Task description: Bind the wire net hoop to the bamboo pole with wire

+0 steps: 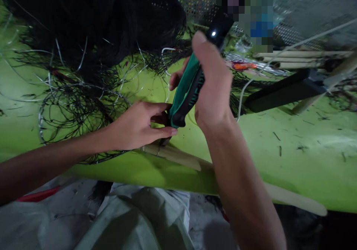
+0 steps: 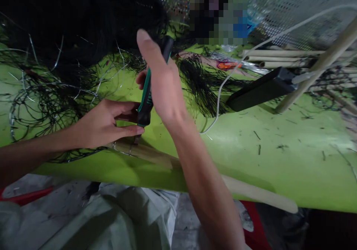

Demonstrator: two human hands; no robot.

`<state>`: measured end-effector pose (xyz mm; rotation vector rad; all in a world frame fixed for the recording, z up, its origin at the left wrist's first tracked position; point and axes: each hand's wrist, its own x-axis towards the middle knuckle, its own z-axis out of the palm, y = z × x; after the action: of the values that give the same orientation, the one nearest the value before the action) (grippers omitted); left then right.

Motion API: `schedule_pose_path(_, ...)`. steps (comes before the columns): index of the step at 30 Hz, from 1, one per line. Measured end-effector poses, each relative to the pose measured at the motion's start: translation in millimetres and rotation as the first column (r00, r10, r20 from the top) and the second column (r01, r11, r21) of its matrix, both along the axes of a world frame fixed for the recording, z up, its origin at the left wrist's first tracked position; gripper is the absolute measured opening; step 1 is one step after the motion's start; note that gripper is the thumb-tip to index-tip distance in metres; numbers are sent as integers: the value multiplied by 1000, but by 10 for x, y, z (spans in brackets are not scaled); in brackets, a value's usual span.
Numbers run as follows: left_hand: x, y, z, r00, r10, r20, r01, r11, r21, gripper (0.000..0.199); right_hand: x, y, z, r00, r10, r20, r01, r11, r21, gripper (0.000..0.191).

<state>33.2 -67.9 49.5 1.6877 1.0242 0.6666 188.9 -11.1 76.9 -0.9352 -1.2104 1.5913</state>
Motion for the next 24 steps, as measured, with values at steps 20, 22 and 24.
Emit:
schedule_pose_path(20, -99, 131, 2, 989, -147, -12, 146, 987, -64, 14, -13, 191, 61, 932, 176, -318, -198, 979, -39, 32)
schedule_pose_path(22, -104, 137, 10, 987, -160, 32, 162, 981, -110, 19, -64, 141, 120, 964, 11, -267, -58, 984, -169, 45)
schedule_pose_path(24, -103, 133, 29, 986, -161, 35, 164, 979, -119, 24, -94, 108, 147, 972, -87, -218, 40, 976, -215, 55)
